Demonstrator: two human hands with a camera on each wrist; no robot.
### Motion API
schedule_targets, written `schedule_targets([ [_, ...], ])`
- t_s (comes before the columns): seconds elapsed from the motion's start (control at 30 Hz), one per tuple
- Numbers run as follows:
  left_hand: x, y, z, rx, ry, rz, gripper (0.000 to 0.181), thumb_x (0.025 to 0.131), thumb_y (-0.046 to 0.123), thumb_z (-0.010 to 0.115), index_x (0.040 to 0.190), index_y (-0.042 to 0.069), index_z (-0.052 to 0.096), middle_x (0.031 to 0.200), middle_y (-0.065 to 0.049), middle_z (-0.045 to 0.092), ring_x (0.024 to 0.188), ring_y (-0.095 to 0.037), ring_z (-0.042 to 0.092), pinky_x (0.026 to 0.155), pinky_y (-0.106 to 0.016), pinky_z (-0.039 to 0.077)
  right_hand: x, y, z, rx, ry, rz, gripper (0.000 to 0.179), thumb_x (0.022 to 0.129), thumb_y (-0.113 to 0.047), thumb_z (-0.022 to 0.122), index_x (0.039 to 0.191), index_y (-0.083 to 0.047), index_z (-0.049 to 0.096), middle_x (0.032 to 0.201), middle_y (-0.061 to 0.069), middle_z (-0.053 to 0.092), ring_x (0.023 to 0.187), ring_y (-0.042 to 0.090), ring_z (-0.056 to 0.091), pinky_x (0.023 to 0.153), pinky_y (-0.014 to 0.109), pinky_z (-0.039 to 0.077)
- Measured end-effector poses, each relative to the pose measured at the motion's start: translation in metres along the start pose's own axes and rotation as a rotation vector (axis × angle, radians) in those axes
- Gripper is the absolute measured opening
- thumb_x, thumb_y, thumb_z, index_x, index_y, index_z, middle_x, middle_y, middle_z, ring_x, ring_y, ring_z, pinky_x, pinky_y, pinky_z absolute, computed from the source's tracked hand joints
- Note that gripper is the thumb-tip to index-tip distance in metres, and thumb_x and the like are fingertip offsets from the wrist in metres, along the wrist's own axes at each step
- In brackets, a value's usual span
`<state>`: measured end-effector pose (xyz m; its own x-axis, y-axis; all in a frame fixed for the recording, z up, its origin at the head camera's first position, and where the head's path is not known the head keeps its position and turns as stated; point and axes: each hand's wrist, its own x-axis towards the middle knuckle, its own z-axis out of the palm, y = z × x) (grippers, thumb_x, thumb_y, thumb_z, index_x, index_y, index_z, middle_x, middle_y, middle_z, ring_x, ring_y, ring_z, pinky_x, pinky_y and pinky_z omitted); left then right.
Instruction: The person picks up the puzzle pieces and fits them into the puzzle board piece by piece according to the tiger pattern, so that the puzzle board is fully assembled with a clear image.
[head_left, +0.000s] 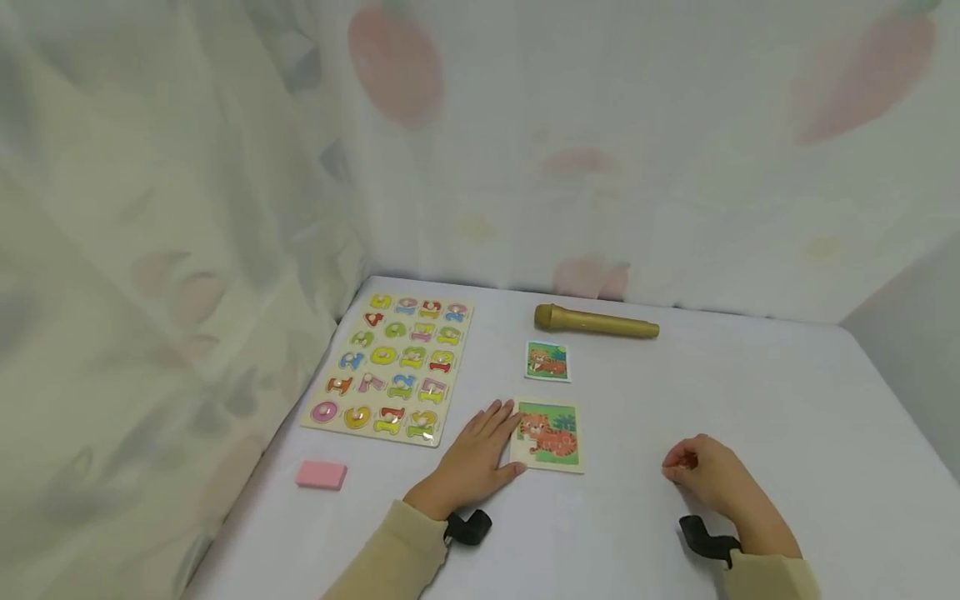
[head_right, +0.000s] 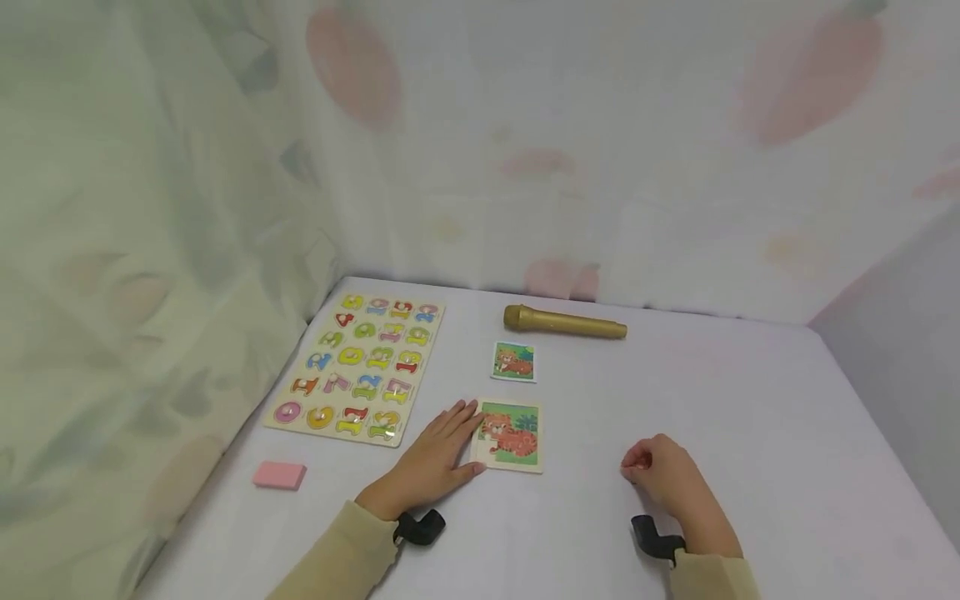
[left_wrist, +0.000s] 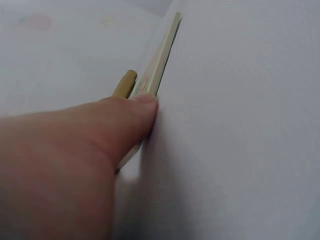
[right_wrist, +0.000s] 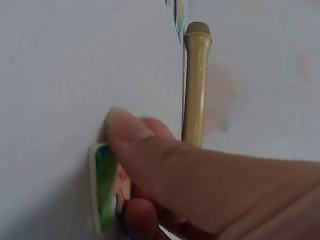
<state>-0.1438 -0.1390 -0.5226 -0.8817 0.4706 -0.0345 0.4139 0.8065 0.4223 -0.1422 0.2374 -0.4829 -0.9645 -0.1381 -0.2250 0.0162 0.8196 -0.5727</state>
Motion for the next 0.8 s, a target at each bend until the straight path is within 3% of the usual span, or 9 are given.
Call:
schedule_targets([
  [0.17, 0.004, 0.005, 0.004, -0.006, -0.018, 0.004, 0.078, 0.104, 0.046, 0.063, 0.166, 0.011, 0.03, 0.175, -0.006, 0.016, 0.161, -0.021, 0.006, 0.13, -0.042, 0.01, -0.006, 0.01, -0.008, -0.053, -0.007, -0.018, 0.033, 0.083, -0.013, 0.089, 0.108, -0.004, 0.07, 0.1, 0.006, 0.058, 0.095, 0.028, 0.058, 0.08, 0.047, 0.052],
  [0.27, 0.005, 0.007, 0.004, -0.007, -0.022, 0.0, 0.078, 0.104, 0.046, 0.063, 0.166, 0.011, 0.03, 0.175, -0.006, 0.017, 0.161, -0.022, 0.006, 0.13, -0.042, 0.01, -0.01, 0.013, -0.009, -0.016, -0.054, 0.005, 0.035, 0.084, -0.008, 0.087, 0.111, 0.0, 0.067, 0.093, 0.005, 0.055, 0.089, 0.024, 0.056, 0.072, 0.038, 0.05],
  [0.4, 0.004, 0.006, 0.002, 0.001, -0.026, -0.01, 0.079, 0.104, 0.046, 0.064, 0.166, 0.011, 0.03, 0.175, -0.007, 0.017, 0.161, -0.023, 0.007, 0.13, -0.042, 0.01, -0.01, 0.005, -0.003, 0.052, -0.064, -0.014, 0.019, 0.091, -0.007, 0.08, 0.103, -0.003, 0.067, 0.085, 0.001, 0.054, 0.08, 0.019, 0.051, 0.064, 0.028, 0.042],
  [0.5, 0.003, 0.004, 0.0, 0.011, -0.022, -0.012, 0.079, 0.104, 0.046, 0.063, 0.166, 0.01, 0.03, 0.175, -0.007, 0.017, 0.161, -0.022, 0.007, 0.13, -0.042, 0.01, -0.004, -0.019, 0.005, 0.099, -0.032, -0.076, 0.01, 0.094, -0.008, 0.077, 0.098, -0.007, 0.068, 0.085, 0.0, 0.06, 0.077, 0.017, 0.054, 0.061, 0.026, 0.045],
  [0.67, 0.001, 0.0, 0.0, -0.01, 0.017, -0.017, 0.078, 0.102, 0.045, 0.066, 0.164, 0.01, 0.034, 0.174, -0.01, 0.018, 0.161, -0.026, 0.007, 0.13, -0.045, 0.011, 0.016, -0.076, 0.031, 0.218, -0.006, -0.16, 0.011, 0.095, -0.016, 0.079, 0.101, -0.01, 0.071, 0.096, -0.001, 0.071, 0.091, 0.019, 0.066, 0.07, 0.032, 0.055],
  [0.8, 0.003, -0.001, 0.003, -0.025, 0.042, -0.017, 0.078, 0.1, 0.047, 0.069, 0.163, 0.013, 0.037, 0.174, -0.01, 0.018, 0.161, -0.028, 0.007, 0.13, -0.047, 0.011, 0.029, -0.104, 0.049, 0.253, -0.006, -0.186, 0.011, 0.096, -0.016, 0.077, 0.104, -0.008, 0.078, 0.099, -0.001, 0.072, 0.097, 0.02, 0.066, 0.078, 0.037, 0.055],
])
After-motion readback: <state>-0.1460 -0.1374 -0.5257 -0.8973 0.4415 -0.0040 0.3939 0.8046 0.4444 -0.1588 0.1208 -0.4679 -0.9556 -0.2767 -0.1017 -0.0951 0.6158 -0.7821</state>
